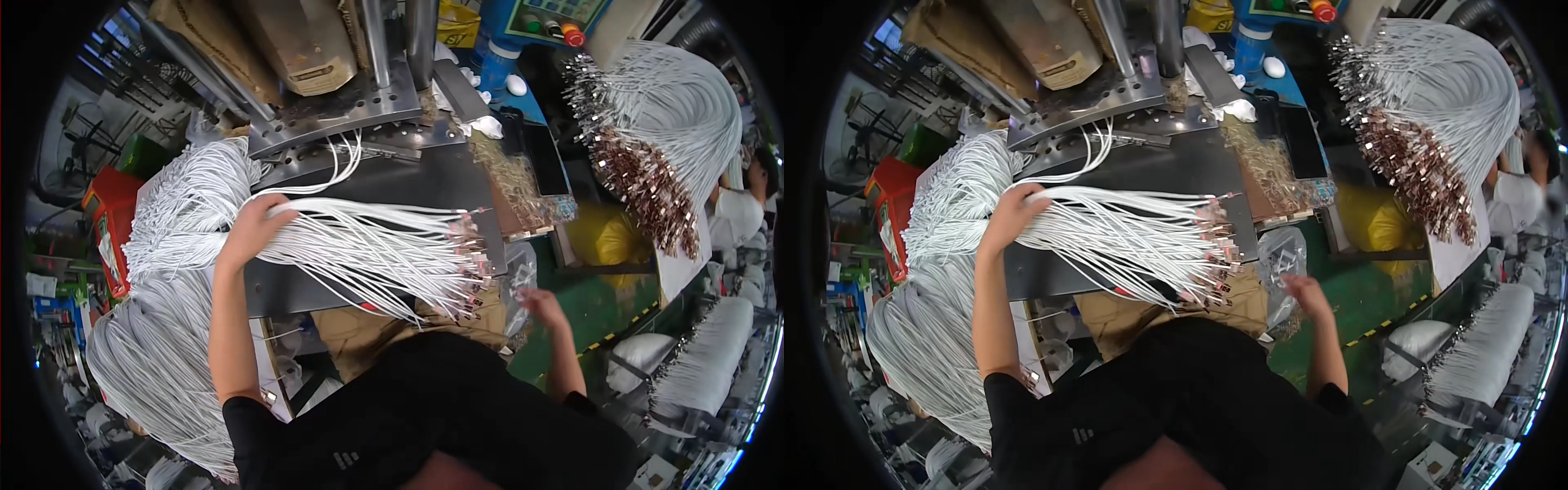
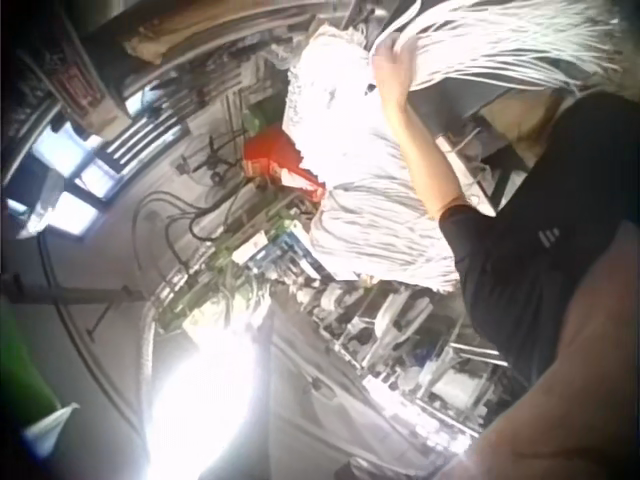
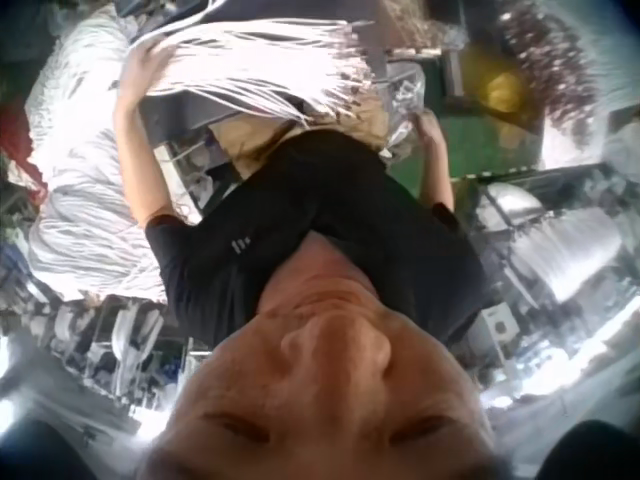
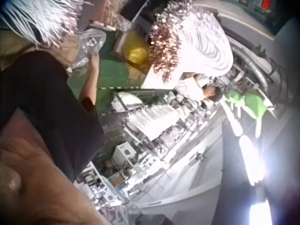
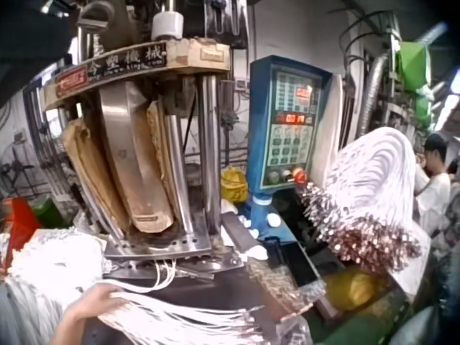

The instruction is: Arrange multiple white wires into a black connector template and use a pressing machine to secure them.

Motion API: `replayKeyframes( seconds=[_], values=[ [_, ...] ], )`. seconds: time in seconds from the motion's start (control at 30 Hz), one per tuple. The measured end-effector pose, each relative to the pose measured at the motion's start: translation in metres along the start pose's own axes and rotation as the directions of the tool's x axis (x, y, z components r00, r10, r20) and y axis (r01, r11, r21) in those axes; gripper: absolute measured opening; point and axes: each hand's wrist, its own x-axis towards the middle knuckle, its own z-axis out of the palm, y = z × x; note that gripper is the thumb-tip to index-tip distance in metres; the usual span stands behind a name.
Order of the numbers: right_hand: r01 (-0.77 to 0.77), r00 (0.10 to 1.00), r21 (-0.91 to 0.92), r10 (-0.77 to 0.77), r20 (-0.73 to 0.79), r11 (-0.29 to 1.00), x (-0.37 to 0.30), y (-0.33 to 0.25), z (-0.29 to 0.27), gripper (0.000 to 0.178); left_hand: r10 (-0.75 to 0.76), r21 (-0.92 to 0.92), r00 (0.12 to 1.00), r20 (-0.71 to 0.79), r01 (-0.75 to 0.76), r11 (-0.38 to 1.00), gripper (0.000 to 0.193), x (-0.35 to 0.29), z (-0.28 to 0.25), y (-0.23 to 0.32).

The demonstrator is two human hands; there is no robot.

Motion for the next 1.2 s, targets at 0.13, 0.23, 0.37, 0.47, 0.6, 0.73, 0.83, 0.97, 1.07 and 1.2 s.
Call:
replayKeyframes(
  seconds=[0.13, 0.23, 0.37, 0.47, 0.6, 0.73, 0.83, 0.97, 1.07, 1.2],
  values=[
    [0.056, 0.804, -0.839, -0.522, -0.283, 0.541, 0.024, 0.007, 0.059, 0.021, -0.149, -0.226, 0.975, -0.165, 0.109, 0.968, 0.029, -0.007, 0.001, -0.015],
    [0.383, 0.563, -0.778, -0.794, -0.231, 0.498, 0.000, -0.109, 0.175, 0.018, -0.067, -0.019, 0.994, -0.089, 0.065, 0.998, 0.028, -0.013, 0.017, 0.027],
    [0.720, 0.430, -0.694, -0.765, 0.480, -0.031, -0.007, -0.224, 0.333, 0.058, 0.172, 0.296, 0.973, 0.157, -0.213, 0.931, 0.033, 0.007, 0.085, 0.071],
    [0.764, 0.294, -0.594, -0.682, 0.670, -0.253, 0.018, -0.226, 0.417, 0.076, 0.316, 0.140, 0.948, 0.047, -0.320, 0.937, 0.034, 0.020, 0.081, 0.096],
    [0.659, 0.615, -0.719, -0.391, 0.684, -0.222, -0.002, -0.304, 0.444, 0.064, 0.234, -0.199, 0.951, -0.205, -0.274, 0.941, 0.030, 0.015, 0.046, 0.103],
    [0.543, 0.469, -0.586, -0.361, 0.806, -0.602, 0.023, -0.332, 0.431, 0.048, 0.150, -0.101, 0.960, -0.238, -0.178, 0.979, 0.020, -0.007, 0.031, 0.053],
    [0.563, 0.637, -0.602, -0.167, 0.752, -0.566, 0.076, -0.283, 0.419, 0.037, 0.221, 0.161, 0.966, -0.136, -0.198, 0.967, 0.018, -0.012, 0.042, 0.020],
    [0.817, 0.399, -0.520, -0.409, 0.821, -0.248, 0.088, -0.234, 0.397, 0.038, 0.184, 0.069, 0.955, -0.232, -0.172, 0.983, 0.021, -0.009, 0.033, 0.021],
    [0.773, 0.571, -0.635, -0.420, 0.706, -0.016, 0.081, -0.237, 0.377, 0.039, -0.150, -0.293, 0.930, -0.336, 0.049, 0.955, 0.023, -0.008, 0.009, 0.024],
    [0.517, 0.634, -0.766, -0.430, 0.643, -0.382, 0.069, -0.255, 0.373, 0.038, 0.024, -0.032, 0.995, -0.093, -0.027, 0.999, 0.023, -0.007, 0.049, 0.051]
  ],
)
